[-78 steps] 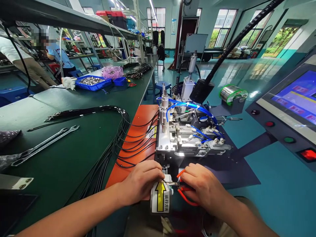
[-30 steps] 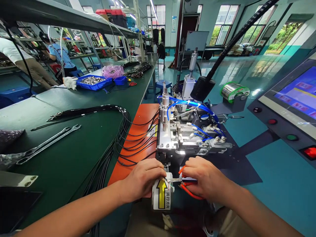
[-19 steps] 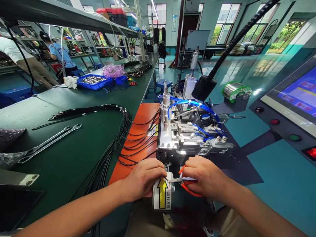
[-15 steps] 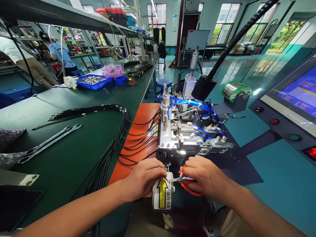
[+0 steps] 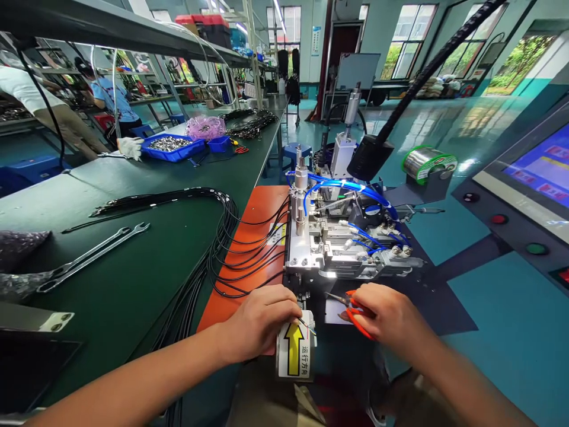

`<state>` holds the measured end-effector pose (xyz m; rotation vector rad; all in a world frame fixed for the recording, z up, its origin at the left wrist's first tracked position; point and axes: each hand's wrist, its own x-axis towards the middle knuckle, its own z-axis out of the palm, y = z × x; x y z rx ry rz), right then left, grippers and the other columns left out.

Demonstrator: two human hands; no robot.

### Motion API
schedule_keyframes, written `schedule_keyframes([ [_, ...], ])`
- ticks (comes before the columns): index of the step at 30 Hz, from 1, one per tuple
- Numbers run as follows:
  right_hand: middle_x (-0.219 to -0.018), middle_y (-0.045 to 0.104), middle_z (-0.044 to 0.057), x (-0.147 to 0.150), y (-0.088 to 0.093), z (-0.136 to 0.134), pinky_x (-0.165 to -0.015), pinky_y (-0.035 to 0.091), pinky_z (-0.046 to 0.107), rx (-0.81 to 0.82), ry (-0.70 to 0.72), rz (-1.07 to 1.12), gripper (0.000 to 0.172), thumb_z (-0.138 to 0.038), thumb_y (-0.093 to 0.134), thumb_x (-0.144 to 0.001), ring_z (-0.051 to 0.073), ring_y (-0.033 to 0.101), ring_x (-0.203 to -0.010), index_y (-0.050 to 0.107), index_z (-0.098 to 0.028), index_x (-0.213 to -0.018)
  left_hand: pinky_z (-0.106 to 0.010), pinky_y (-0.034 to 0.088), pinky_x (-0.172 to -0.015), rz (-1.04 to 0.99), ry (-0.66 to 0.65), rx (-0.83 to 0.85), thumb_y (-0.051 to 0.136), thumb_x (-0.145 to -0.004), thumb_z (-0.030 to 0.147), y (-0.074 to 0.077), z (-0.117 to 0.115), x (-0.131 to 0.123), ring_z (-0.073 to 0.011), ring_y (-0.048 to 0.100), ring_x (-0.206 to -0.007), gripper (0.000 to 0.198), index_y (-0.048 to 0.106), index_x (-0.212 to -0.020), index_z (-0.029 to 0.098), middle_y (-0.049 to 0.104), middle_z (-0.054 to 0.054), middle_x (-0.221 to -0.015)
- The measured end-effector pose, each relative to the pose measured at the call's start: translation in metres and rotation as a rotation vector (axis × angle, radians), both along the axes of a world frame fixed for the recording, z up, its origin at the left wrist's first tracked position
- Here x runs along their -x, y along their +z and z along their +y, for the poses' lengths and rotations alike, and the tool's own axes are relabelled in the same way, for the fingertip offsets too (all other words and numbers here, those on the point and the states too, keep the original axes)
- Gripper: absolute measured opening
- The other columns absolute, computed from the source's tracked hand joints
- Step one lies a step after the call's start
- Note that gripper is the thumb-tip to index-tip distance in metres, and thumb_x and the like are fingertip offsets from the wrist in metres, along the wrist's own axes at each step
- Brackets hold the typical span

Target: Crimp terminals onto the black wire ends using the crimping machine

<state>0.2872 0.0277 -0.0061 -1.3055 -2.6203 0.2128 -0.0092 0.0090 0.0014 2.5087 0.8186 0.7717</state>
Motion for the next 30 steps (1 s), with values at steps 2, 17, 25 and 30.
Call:
schedule_keyframes([
  [2, -0.067, 0.058, 0.000, -0.014, -0.011, 0.003, -0.055, 0.032, 0.026, 0.080, -0.082, -0.091, 0.031, -0.036, 0.053, -0.095, 0.015, 0.052, -0.060, 0.053, -0.021, -0.068, -0.026, 0.039, -0.066, 0.012, 0.008, -0.005, 0.052, -0.087, 0.011, 0.000, 0.000, 0.000, -0.0154, 0.052, -0.076, 0.011, 0.061, -0.092, 0.016, 0.061, -0.004, -0.087],
  [17, -0.095, 0.074, 0.010, -0.084, -0.096, 0.026, -0.077, 0.049, 0.031, 0.116, -0.335, -0.286, 0.045, 0.000, 0.046, -0.081, 0.024, 0.069, -0.089, 0.075, -0.022, -0.106, -0.026, 0.042, -0.066, -0.043, 0.064, -0.003, 0.047, -0.094, 0.014, -0.002, -0.004, -0.001, -0.0152, 0.054, -0.076, 0.016, 0.063, -0.097, 0.016, 0.060, -0.006, -0.087],
  [25, -0.089, 0.073, 0.012, -0.078, -0.108, 0.018, -0.077, 0.053, 0.037, -0.007, -0.396, -0.109, 0.038, -0.008, 0.044, -0.085, 0.027, 0.068, -0.087, 0.074, -0.017, -0.105, -0.026, 0.041, -0.065, -0.033, 0.085, 0.000, 0.050, -0.096, 0.018, 0.000, -0.006, 0.000, -0.0148, 0.052, -0.074, 0.015, 0.064, -0.098, 0.016, 0.058, -0.005, -0.084],
  [30, -0.113, 0.070, 0.010, -0.042, -0.080, -0.009, -0.092, 0.051, 0.035, -0.075, -0.406, 0.084, 0.030, -0.027, 0.045, -0.096, 0.024, 0.064, -0.107, 0.067, -0.019, -0.114, -0.027, 0.038, -0.062, -0.002, 0.114, 0.012, 0.049, -0.096, 0.021, 0.001, -0.007, -0.001, -0.0153, 0.052, -0.072, 0.016, 0.064, -0.097, 0.016, 0.057, -0.004, -0.081],
])
